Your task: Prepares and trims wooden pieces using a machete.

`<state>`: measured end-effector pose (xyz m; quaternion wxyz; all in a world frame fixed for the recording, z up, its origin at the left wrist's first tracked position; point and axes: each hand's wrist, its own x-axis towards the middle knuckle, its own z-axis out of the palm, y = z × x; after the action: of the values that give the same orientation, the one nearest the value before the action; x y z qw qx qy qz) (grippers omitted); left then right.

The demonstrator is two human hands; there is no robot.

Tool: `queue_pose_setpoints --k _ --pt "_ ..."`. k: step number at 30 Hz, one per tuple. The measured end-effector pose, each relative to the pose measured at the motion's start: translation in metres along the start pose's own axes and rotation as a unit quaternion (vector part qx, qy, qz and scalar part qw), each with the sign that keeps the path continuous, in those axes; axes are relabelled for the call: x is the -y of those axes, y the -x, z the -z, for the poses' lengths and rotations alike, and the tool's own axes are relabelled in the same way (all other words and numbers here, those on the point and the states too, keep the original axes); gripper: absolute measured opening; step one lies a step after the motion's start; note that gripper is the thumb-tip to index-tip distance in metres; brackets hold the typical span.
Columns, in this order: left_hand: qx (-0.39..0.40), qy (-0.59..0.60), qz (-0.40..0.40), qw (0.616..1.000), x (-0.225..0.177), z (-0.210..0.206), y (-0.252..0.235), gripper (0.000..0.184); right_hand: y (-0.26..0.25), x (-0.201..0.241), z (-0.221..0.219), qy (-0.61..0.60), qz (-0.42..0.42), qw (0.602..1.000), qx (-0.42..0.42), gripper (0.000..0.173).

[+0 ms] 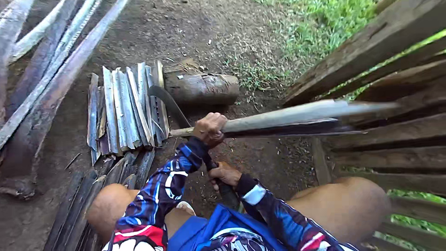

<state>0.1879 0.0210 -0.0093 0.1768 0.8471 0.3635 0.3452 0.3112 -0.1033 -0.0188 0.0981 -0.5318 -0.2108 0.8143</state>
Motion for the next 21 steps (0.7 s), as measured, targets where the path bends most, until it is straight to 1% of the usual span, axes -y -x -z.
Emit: queue_pose_setpoints --k 1,2,3,5,6,7,8,9,10,11,12,13,14,15,17,18,19,21 --pt "0.039 0.040 0.029 0.998 0.003 0.007 -0.003 0.026 -0.004 -0.011 0.010 -0.019 -0.002 1.000 0.015 0.016" --pt "0.060 0.074 0.056 0.994 0.009 0.016 -0.008 0.033 -0.007 -0.023 0.020 -0.033 0.000 0.999 0.023 0.015" --pt "0.063 0.101 0.083 0.989 0.014 0.026 -0.013 0.038 -0.007 -0.030 0.029 -0.038 0.002 0.999 0.024 0.016" --pt "0.033 0.163 0.156 0.974 0.018 0.051 -0.021 0.040 0.004 -0.031 0.041 -0.038 0.002 0.999 0.015 0.019" --pt "0.015 0.182 0.205 0.962 0.012 0.065 -0.026 0.038 0.016 -0.024 0.046 -0.038 0.003 0.999 0.002 0.020" --pt "0.001 0.176 0.269 0.947 -0.001 0.082 -0.034 0.035 0.030 -0.013 0.051 -0.037 0.006 0.999 -0.013 0.021" --pt "0.024 0.147 0.386 0.911 -0.024 0.102 -0.051 0.032 0.047 -0.003 0.059 -0.038 0.013 0.999 -0.029 0.022" --pt "0.094 0.124 0.558 0.815 -0.046 0.121 -0.081 0.029 0.065 0.005 0.070 -0.041 0.024 0.998 -0.045 0.021" --pt "0.023 0.114 0.421 0.899 -0.024 0.104 -0.043 0.027 0.083 0.010 0.084 -0.046 0.042 0.996 -0.060 0.019" --pt "-0.002 0.131 0.346 0.929 -0.002 0.088 -0.018 0.029 0.100 0.015 0.100 -0.055 0.065 0.994 -0.073 0.015" --pt "0.024 0.128 0.330 0.935 0.011 0.073 -0.003 0.034 0.116 0.019 0.116 -0.065 0.092 0.990 -0.086 0.011" --pt "0.077 0.106 0.344 0.930 0.019 0.056 0.006 0.040 0.129 0.022 0.132 -0.077 0.121 0.984 -0.105 0.009" --pt "0.149 0.069 0.360 0.918 0.025 0.035 0.010 0.042 0.139 0.023 0.146 -0.091 0.153 0.976 -0.124 0.007" --pt "0.228 0.030 0.364 0.903 0.030 0.011 0.013 0.039 0.145 0.025 0.158 -0.102 0.185 0.966 -0.146 0.004" --pt "0.365 -0.027 0.325 0.872 0.040 -0.044 0.021 0.036 0.151 0.025 0.174 -0.129 0.249 0.942 -0.185 0.006" --pt "0.409 -0.043 0.296 0.862 0.045 -0.073 0.027 0.036 0.151 0.025 0.180 -0.149 0.278 0.930 -0.190 0.008" --pt "0.432 -0.047 0.271 0.859 0.049 -0.101 0.036 0.038 0.152 0.024 0.183 -0.169 0.302 0.920 -0.184 0.010" --pt "0.435 -0.041 0.242 0.866 0.055 -0.144 0.062 0.044 0.155 0.025 0.186 -0.202 0.331 0.907 -0.162 0.013"
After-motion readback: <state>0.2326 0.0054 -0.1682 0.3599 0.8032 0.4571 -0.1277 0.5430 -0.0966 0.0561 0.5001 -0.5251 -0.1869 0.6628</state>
